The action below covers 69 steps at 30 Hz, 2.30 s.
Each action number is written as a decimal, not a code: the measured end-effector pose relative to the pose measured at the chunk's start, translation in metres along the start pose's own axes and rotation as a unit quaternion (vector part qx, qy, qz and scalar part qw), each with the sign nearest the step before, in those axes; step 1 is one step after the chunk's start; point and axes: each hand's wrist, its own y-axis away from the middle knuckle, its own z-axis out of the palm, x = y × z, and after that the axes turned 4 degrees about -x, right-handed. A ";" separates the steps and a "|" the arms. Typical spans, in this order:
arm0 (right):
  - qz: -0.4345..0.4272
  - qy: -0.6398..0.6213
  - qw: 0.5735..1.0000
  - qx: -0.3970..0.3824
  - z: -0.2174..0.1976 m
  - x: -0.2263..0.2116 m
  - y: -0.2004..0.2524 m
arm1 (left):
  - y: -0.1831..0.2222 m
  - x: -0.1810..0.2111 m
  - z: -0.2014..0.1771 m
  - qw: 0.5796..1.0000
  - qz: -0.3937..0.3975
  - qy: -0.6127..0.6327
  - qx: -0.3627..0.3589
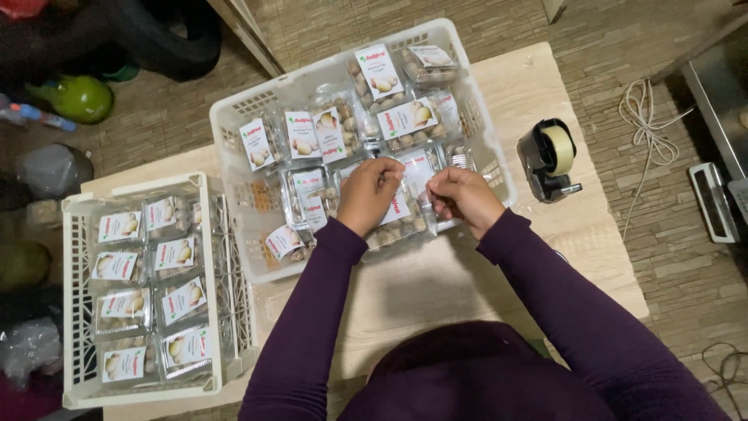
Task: Inspecting and organizing small plastic containers of garlic into crates, using tape and scissors for sealing.
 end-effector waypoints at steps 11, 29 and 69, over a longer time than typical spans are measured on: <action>-0.032 0.006 0.999 -0.028 0.006 0.000 0.009 | 0.016 0.014 -0.001 0.998 -0.009 -0.056 -0.032; -0.273 0.437 0.857 -0.006 0.015 -0.015 -0.003 | 0.018 0.025 -0.001 0.998 -0.035 -0.058 -0.005; 0.176 0.019 0.984 0.003 0.021 -0.029 -0.014 | 0.032 0.022 0.013 0.994 0.027 -0.077 0.078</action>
